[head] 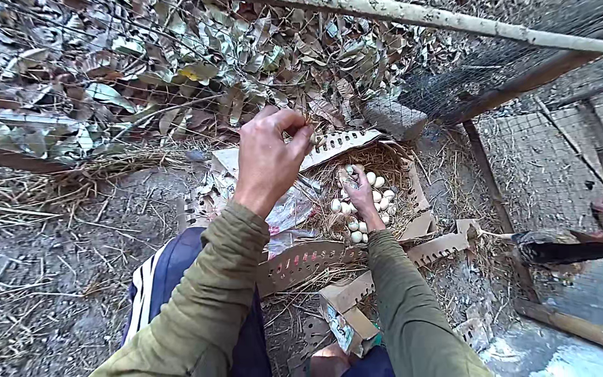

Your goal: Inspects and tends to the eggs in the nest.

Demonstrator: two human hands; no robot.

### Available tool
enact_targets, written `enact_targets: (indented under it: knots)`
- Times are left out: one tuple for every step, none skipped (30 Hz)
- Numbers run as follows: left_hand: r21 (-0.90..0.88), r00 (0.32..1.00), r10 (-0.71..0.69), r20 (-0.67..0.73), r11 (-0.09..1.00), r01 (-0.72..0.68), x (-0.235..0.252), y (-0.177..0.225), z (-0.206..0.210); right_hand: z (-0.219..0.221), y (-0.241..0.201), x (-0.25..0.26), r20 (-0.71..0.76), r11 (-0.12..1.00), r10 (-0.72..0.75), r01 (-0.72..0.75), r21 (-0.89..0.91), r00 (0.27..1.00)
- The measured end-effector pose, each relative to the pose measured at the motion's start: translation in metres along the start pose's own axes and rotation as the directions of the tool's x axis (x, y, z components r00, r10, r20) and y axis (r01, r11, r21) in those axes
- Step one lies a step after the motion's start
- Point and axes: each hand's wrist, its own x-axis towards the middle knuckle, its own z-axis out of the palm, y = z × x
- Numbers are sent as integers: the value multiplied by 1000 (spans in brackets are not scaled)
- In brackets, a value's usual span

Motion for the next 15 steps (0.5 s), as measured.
enact_targets:
  knots:
    - [-5, 1000, 0, 3, 1000, 0, 0, 0, 1, -3, -1, -2, -18, 1000, 9, -9, 2, 1000]
    - [-7, 1000, 0, 6, 1000, 0, 1, 0, 2, -7, 0, -3, -39, 1000, 12, -12, 8, 999]
    - [-9, 1000, -1, 11, 1000, 1, 1, 1, 4, -12, 2, -4, -57, 1000, 13, -12, 20, 998]
    - [-8, 1000, -4, 15, 1000, 4, 2, 1, 5, -18, 4, -4, -73, 999, 24, -21, 36, 997]
    - [-5, 1000, -6, 21, 1000, 6, 2, 2, 6, -25, 8, -3, -101, 998, 34, -29, 53, 994]
    - [-5, 1000, -6, 30, 1000, 6, 3, 1, 7, -33, 12, -3, -133, 997, 45, -37, 65, 990]
    - [-5, 999, -4, 36, 1000, 4, 3, 1, 8, -42, 16, -3, -163, 996, 51, -39, 76, 985]
    - [-5, 999, 3, 38, 1000, -3, 4, 1, 10, -51, 20, -3, -196, 996, 57, -42, 81, 979]
    - [-8, 999, 9, 38, 1000, -9, 4, 1, 11, -60, 24, -4, -232, 995, 77, -59, 84, 970]
    - [-11, 999, 13, 39, 1000, -12, 4, 1, 12, -69, 26, -5, -266, 993, 105, -85, 86, 958]
    - [-11, 999, 15, 43, 1000, -14, 4, 2, 13, -77, 28, -6, -294, 991, 130, -111, 80, 947]
    - [-8, 999, 17, 48, 1000, -16, 4, 3, 14, -84, 30, -7, -306, 988, 156, -143, 66, 939]
    - [-3, 998, 19, 52, 1000, -19, 4, 4, 16, -90, 32, -8, -314, 984, 179, -171, 53, 932]
    - [1, 998, 24, 51, 1000, -24, 4, 4, 17, -96, 35, -8, -314, 980, 199, -196, 41, 928]
    - [4, 998, 28, 53, 1000, -28, 4, 4, 19, -101, 40, -8, -315, 976, 213, -214, 33, 925]
